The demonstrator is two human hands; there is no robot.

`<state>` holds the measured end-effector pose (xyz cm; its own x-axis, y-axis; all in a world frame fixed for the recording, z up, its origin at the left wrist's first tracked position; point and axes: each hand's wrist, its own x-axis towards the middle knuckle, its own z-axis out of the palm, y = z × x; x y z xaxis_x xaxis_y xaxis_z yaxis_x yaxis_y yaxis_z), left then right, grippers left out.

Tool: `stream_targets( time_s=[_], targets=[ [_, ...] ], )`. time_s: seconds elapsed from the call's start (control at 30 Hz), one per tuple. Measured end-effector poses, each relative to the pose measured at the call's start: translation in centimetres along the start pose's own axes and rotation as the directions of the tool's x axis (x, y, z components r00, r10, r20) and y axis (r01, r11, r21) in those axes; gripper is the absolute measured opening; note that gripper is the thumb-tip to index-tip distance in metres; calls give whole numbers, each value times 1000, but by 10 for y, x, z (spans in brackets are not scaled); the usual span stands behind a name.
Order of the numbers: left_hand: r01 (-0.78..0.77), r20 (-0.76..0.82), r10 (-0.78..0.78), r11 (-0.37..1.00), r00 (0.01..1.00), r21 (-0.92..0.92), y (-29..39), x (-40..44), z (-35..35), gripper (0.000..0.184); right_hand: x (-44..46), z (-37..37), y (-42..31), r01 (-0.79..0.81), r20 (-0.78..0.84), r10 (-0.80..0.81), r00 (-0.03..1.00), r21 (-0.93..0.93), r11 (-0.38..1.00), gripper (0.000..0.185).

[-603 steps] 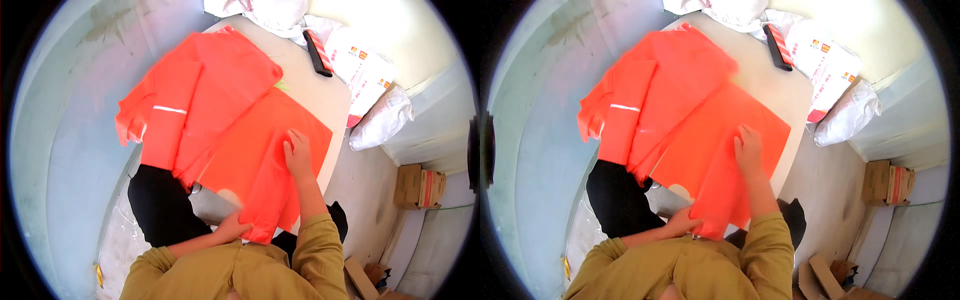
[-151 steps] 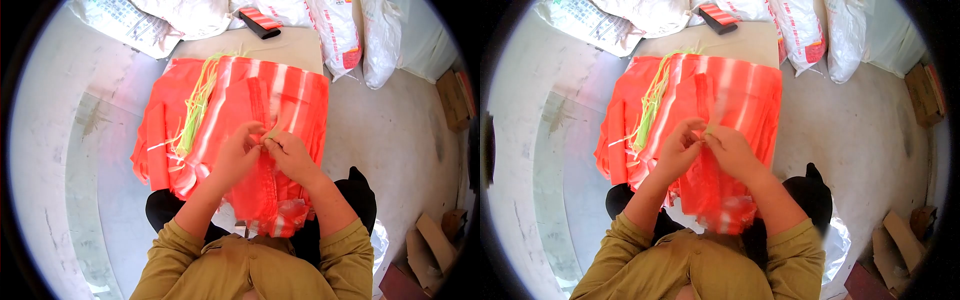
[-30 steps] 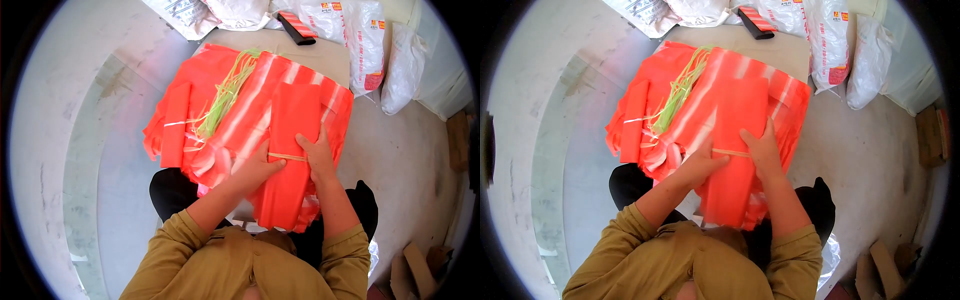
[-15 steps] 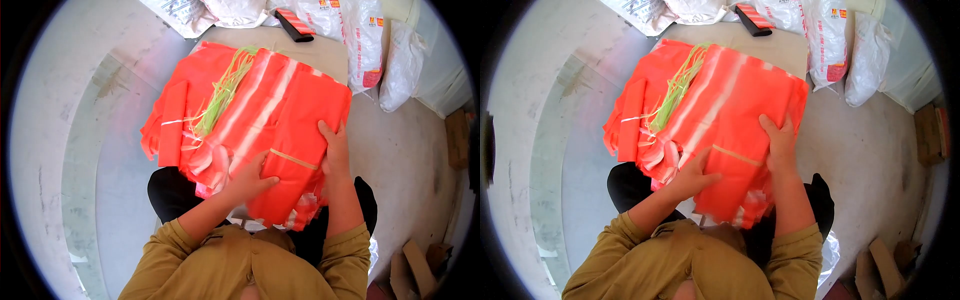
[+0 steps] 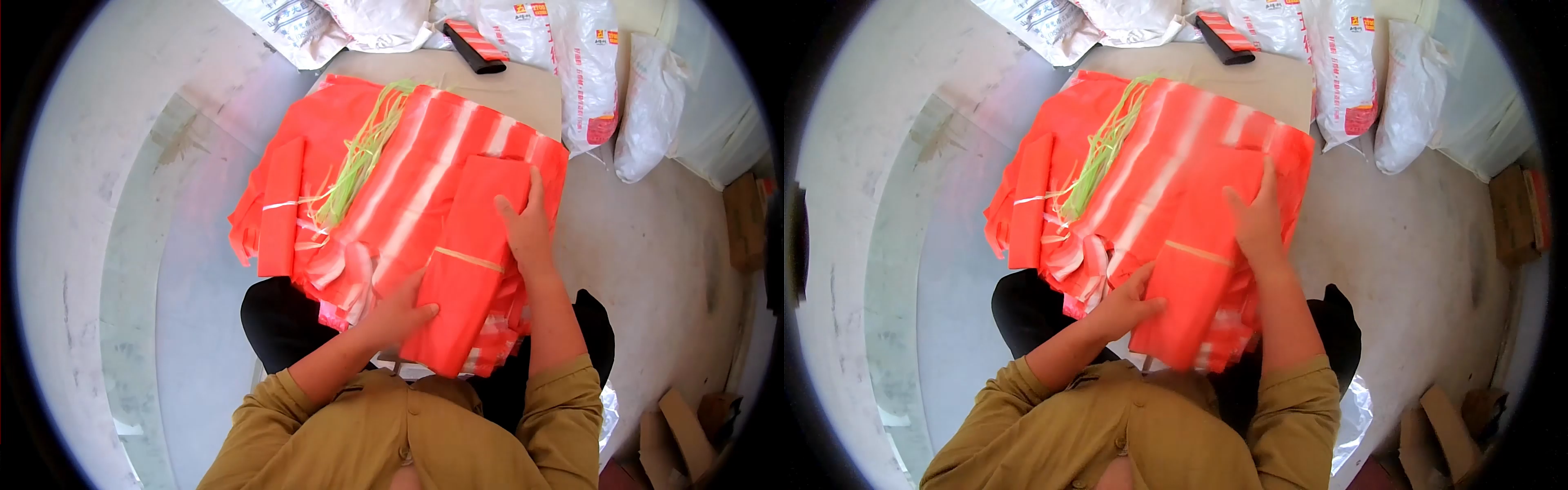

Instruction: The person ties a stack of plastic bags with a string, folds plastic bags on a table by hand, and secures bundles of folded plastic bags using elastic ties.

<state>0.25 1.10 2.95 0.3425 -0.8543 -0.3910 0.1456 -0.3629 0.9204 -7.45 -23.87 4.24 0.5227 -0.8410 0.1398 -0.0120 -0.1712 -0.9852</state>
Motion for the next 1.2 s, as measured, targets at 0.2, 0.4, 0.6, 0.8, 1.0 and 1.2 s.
stream_targets(
  time_s=[0.2, 0.4, 0.6, 0.8, 1.0, 1.2],
  targets=[
    [11, 3, -11, 988, 1000, -153, -8, 4, -2, 64, -20, -2, -23, 651, 653, -208, 728, -564, 508, 60],
    [20, -39, -13, 979, 999, 202, 13, -24, 0, 82, -26, 8, -18, 578, 657, -72, 750, -599, 554, 57],
    [-125, 21, 130, 875, 991, 468, -3, -48, -11, 93, -29, 12, -17, 575, 648, -69, 758, -615, 540, 58],
    [42, -140, 21, 901, 990, 431, 37, -62, -51, 51, -28, 15, -13, 576, 651, -54, 757, -626, 526, 64],
    [-99, -614, 364, 902, 701, 421, 41, -24, -134, 50, -29, 14, -13, 624, 658, -126, 742, -611, 488, 61],
    [94, -535, 433, 707, 726, 701, 46, 48, -168, 96, -30, 14, -16, 611, 664, -80, 744, -626, 484, 60]
  ],
)
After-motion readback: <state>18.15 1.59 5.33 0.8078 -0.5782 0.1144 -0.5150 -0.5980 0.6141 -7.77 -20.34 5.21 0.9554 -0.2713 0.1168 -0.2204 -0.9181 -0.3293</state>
